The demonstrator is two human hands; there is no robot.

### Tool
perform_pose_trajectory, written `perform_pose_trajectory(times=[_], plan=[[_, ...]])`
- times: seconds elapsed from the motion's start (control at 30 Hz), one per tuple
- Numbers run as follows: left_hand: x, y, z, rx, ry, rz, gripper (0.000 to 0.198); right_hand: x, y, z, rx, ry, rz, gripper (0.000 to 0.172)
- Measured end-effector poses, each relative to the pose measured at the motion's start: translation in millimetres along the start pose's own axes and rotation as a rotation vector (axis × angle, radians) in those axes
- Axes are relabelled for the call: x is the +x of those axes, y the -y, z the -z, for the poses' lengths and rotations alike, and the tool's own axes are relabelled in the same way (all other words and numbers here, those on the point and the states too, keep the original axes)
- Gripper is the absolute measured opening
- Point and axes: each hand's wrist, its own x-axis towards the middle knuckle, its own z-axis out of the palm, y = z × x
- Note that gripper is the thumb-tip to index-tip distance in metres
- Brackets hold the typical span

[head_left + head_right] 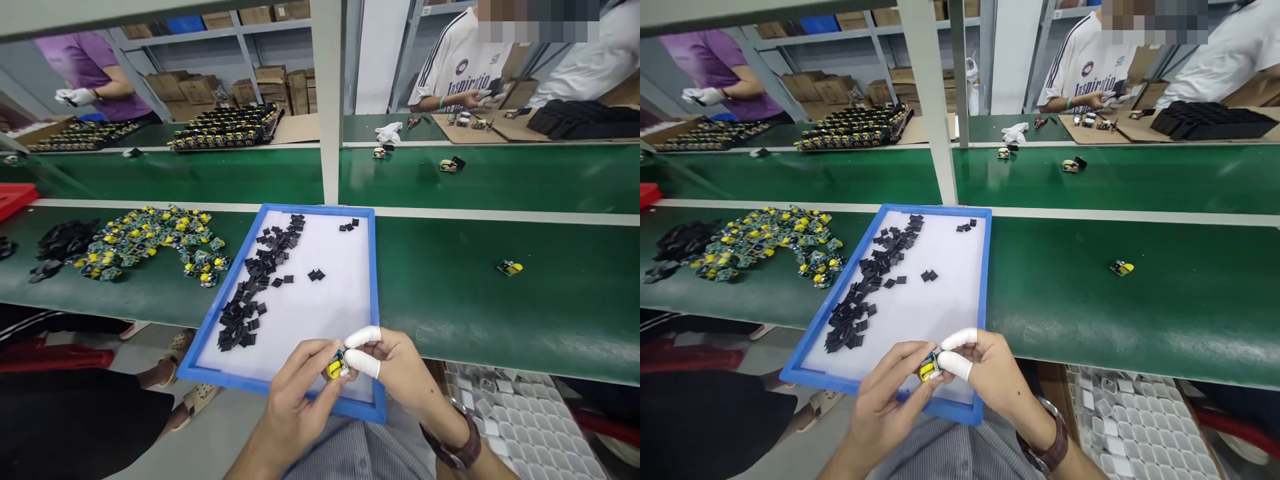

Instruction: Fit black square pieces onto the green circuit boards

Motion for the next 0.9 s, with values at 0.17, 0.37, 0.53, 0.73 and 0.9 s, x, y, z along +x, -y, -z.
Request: perform_pose_trajectory(times=[0.17, 0.37, 0.53, 0.73, 0.9], plan=[[0.3, -7.7, 3.2, -0.019, -0.015, -0.034, 0.058, 1.1, 0.7, 2.8, -0.009, 0.042, -0.024, 0.022], [-1.1, -11.6, 1.6, -0.058, -0.011, -0.016, 0.061, 1.1, -1.7, 3.6, 0.042, 0.068, -0.039, 0.023], [0.1, -6.7, -6.1, -0.043, -0.151, 0.029, 0.054, -2.5, -5.2, 0.4, -0.048, 0.032, 0.08, 0.022], [0.0, 1.0, -14.3, -0.109, -0.221, 0.174, 0.044, -7.3, -11.8, -2.6, -0.176, -0.042, 0.233, 0.038], [-2.6, -1.3, -16.7, -0.077, -0.243, 0.135, 0.049, -9.7, -9.5, -6.3, -0.288, -0.026, 0.305, 0.03]])
